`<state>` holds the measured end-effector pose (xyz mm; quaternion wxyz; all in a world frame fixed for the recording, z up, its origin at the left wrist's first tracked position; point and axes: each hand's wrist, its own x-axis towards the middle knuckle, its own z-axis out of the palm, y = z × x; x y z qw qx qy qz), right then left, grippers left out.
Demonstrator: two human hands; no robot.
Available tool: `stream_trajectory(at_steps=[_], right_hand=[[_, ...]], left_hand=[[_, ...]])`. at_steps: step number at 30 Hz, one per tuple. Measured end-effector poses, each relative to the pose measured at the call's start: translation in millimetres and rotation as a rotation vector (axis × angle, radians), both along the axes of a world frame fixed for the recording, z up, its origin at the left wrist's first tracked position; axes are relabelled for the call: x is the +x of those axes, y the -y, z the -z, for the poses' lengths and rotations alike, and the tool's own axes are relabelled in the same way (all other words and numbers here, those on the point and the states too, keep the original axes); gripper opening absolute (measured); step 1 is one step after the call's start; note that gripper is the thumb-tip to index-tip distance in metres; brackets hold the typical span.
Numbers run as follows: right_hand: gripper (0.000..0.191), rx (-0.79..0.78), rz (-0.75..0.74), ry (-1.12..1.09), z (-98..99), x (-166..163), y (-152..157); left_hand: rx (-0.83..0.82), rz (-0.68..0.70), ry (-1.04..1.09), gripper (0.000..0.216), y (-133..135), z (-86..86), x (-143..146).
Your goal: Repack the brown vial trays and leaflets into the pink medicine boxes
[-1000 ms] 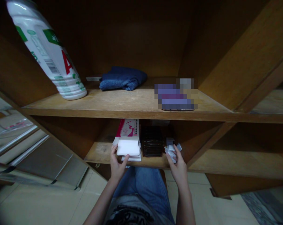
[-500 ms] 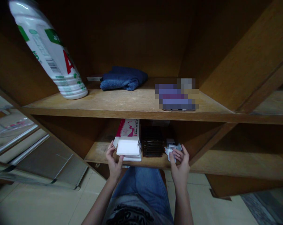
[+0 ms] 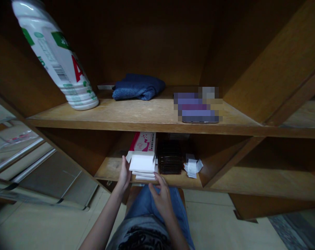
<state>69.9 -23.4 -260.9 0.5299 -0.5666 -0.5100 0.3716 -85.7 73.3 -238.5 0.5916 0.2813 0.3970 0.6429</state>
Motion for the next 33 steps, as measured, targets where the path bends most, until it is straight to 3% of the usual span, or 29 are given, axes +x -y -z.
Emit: stream_trajectory(at_steps=[5, 10, 18, 33], right_hand=[[0.043, -0.004, 0.032, 0.013, 2.3, -6.0, 3.2], [0.052, -0.038, -0.007, 0.009, 1.4, -8.8, 5.9], [0.046, -0.026, 0.074, 0.056, -1.7, -6.8, 7.5], [0.042, 0.002, 0.006, -0.126, 1.8, -7.2, 8.4]], left_hand=[[-0.025, 0.056, 0.049, 0.048, 5.3, -11.8, 10.9], [-0.067, 0.06, 0.061, 0.047, 10.9, -12.1, 18.9], [-0.045, 0.027, 0.046, 0.046, 14.2, -9.6, 21.9], [-0.132, -0.014, 0.072, 0.045, 22.2, -18.8, 23.0]])
